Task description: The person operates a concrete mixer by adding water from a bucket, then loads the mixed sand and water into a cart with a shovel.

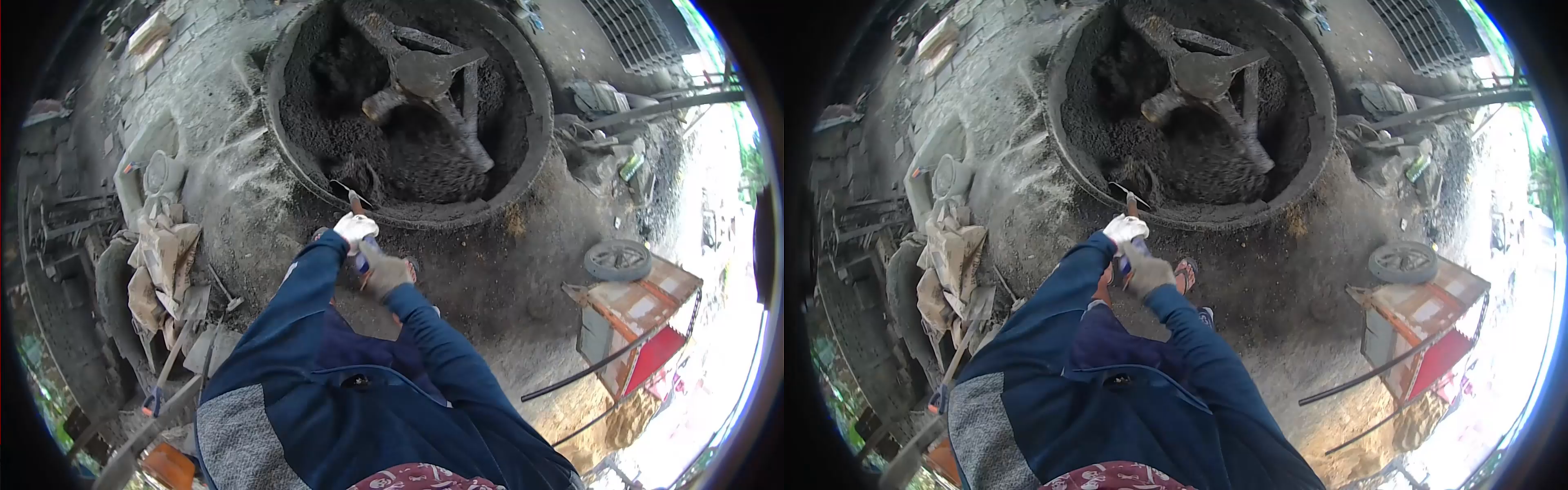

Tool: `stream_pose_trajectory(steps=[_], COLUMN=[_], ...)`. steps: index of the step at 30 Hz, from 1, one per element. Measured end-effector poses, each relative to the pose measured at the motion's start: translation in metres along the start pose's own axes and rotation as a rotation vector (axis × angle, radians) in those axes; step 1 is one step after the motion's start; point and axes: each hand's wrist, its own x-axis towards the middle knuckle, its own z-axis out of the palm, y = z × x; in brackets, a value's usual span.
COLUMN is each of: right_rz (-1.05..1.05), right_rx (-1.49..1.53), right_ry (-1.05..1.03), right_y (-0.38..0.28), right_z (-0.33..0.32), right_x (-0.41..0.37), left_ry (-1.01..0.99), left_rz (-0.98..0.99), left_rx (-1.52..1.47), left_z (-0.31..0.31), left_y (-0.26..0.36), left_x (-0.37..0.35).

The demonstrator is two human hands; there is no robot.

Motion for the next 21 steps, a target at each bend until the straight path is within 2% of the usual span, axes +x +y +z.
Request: stream_pose_trajectory(steps=[1,3,5,8,9,11,13,14,18,21], right_rz=[0.033,0.031,-0.058,-0.03,-0.031,-0.022,0.022,0.037,-0.064,-0.122], right_rx=[-0.029,0.123,0.252,0.035,-0.075,-0.234,-0.298,-0.326,-0.538,-0.557], right_ry=[0.005,0.124,0.327,0.341,0.352,0.516,0.58,0.608,0.568,0.526], right_y=[-0.001,-0.014,-0.033,-0.068,-0.077,-0.097,-0.113,-0.118,-0.112,-0.091], right_z=[-0.004,-0.063,-0.123,-0.208,-0.229,-0.252,-0.269,-0.276,-0.298,-0.318], right_x=[0.009,-0.015,-0.06,-0.133,-0.153,-0.184,-0.204,-0.21,-0.226,-0.233], left_ry=[-0.086,0.105,0.29,0.365,0.323,0.343,0.078,0.044,0.079,0.1], left_rz=[-0.014,0.042,0.188,0.309,0.322,0.469,0.427,0.437,0.502,0.513], left_rx=[0.023,-0.221,-0.249,-0.357,-0.37,-0.581,-0.565,-0.561,-0.62,-0.632], left_z=[-0.011,-0.045,-0.077,-0.137,-0.149,-0.17,-0.182,-0.185,-0.175,-0.162], left_y=[0.004,0.043,0.094,0.182,0.203,0.233,0.26,0.269,0.297,0.314], left_x=[0.013,0.034,0.056,0.083,0.092,0.109,0.12,0.126,0.146,0.168])
